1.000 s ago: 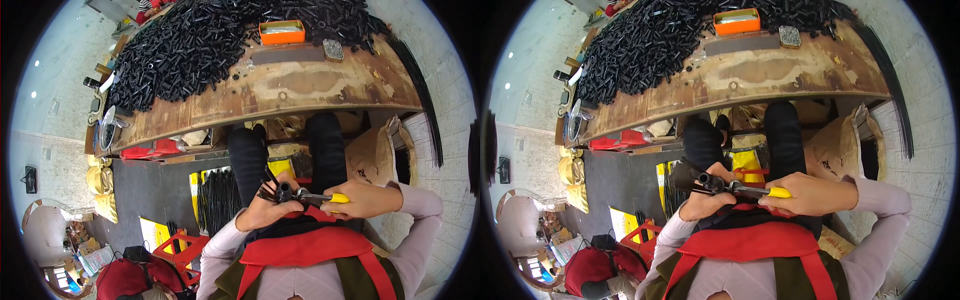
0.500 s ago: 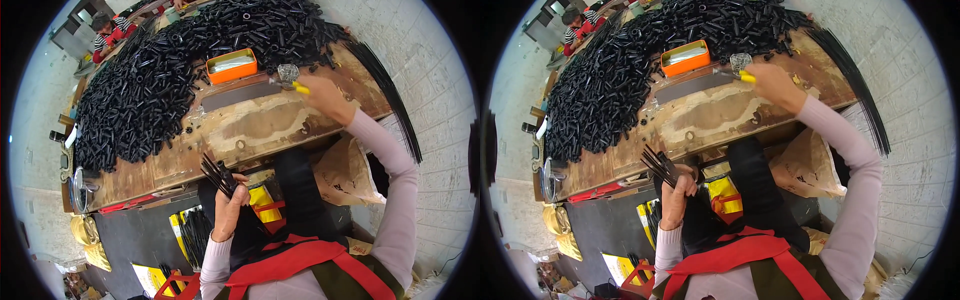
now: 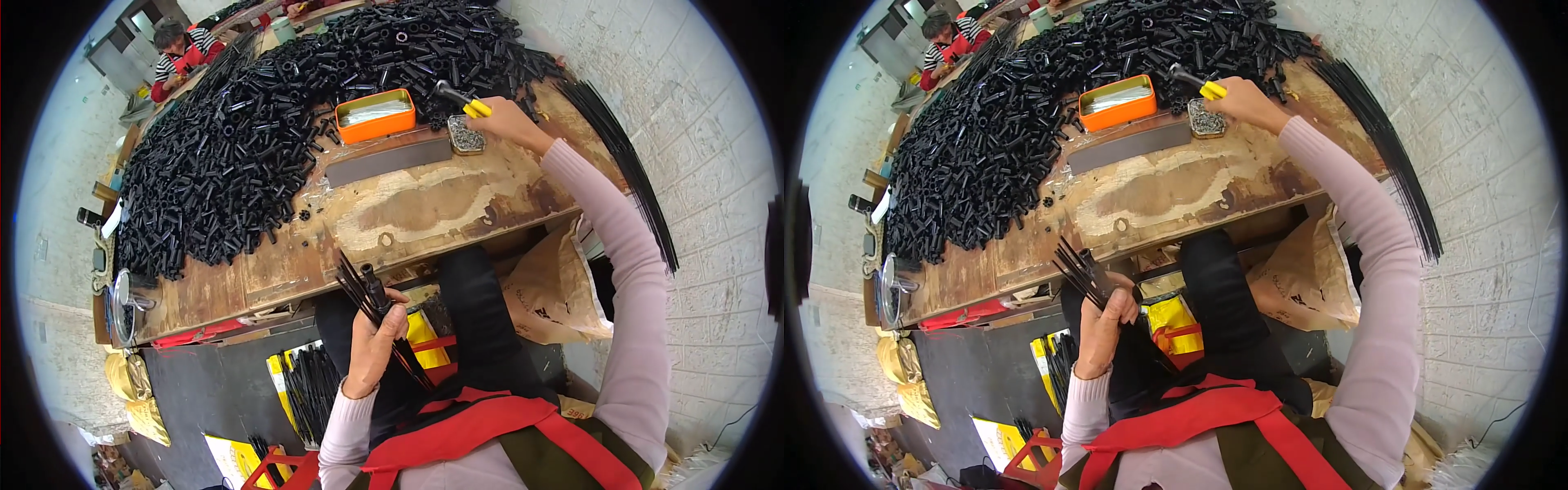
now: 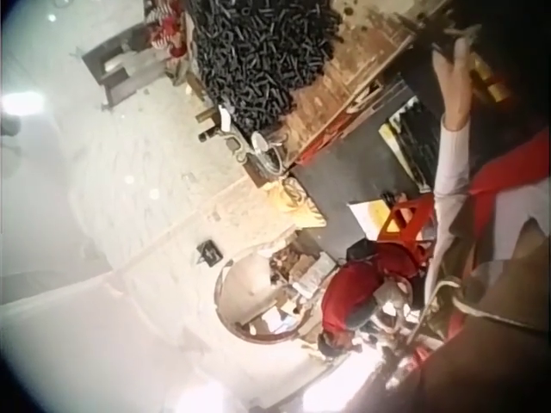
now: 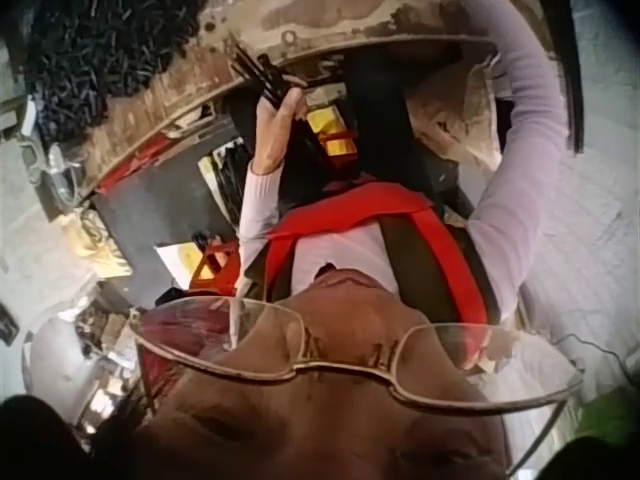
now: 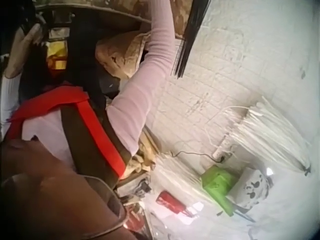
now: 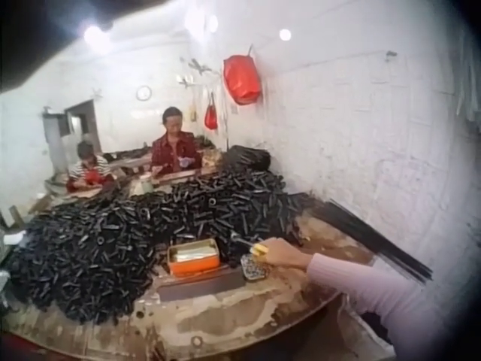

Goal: Bundling several black wires together and using pliers to process or trim them at an assembly station.

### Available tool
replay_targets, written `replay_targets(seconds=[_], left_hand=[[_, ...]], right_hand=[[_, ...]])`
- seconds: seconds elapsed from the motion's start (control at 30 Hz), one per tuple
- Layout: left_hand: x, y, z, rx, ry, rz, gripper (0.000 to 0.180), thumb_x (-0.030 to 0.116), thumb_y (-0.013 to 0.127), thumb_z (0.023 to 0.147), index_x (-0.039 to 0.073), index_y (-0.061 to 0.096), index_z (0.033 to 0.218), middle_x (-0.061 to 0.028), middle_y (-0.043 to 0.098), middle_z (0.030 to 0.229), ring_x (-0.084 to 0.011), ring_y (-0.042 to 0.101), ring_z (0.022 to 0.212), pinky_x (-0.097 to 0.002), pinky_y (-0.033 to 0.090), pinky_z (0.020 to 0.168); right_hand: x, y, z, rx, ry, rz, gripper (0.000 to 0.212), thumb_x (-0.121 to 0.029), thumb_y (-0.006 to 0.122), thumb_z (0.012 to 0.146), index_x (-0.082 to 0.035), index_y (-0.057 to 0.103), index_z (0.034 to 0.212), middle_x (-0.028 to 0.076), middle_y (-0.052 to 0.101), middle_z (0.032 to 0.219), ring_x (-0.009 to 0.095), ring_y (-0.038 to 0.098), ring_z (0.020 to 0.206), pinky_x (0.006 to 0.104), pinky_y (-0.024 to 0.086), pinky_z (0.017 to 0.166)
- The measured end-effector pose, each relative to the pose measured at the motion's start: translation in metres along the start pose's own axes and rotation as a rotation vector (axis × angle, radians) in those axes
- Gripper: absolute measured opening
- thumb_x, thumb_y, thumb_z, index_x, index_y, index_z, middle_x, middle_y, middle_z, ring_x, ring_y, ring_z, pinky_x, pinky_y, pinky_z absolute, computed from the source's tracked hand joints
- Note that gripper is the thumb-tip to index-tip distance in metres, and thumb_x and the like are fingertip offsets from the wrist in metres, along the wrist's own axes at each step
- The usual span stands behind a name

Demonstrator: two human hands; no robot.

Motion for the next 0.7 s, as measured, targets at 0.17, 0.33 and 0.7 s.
replay_targets(seconds=[0.17,0.33,0.7], left_hand=[[0.01,0.008,-0.028,-0.048,0.065,-0.002,0.03,0.026,0.059,0.097,-0.001,0.05,0.107,0.0017,0.038,0.07,-0.0088,0.035,0.06,-0.0249,0.032,0.057],[0.019,0.006,-0.058,-0.088,0.11,0.015,0.027,0.022,0.057,0.098,-0.002,0.05,0.108,0.001,0.039,0.069,-0.0092,0.036,0.061,-0.0247,0.034,0.058],[0.016,0.005,-0.077,-0.238,0.348,0.012,0.072,0.054,0.036,0.101,-0.006,0.034,0.142,-0.0018,0.054,0.083,-0.008,0.044,0.068,-0.0229,0.038,0.067]], right_hand=[[0.023,-0.002,0.024,0.013,0.066,0.435,0.013,-0.014,0.066,0.083,-0.003,0.061,0.08,0.003,0.059,0.065,0.013,0.054,0.048,0.027,0.044,0.046],[-0.013,0.02,-0.036,-0.124,0.139,0.843,0.014,-0.018,0.066,0.089,-0.005,0.059,0.091,0.001,0.056,0.073,0.011,0.054,0.06,0.0267,0.045,0.055],[-0.131,0.14,-0.272,-0.369,-0.164,1.048,0.013,-0.01,0.058,0.095,0.002,0.057,0.1,0.009,0.06,0.086,0.014,0.058,0.067,0.0271,0.047,0.06]])
Point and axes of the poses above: each hand's wrist, its own z-axis towards the middle knuckle, its own y-axis out of the palm, x = y × z, the point moved 1 cm from there along z, towards the middle knuckle
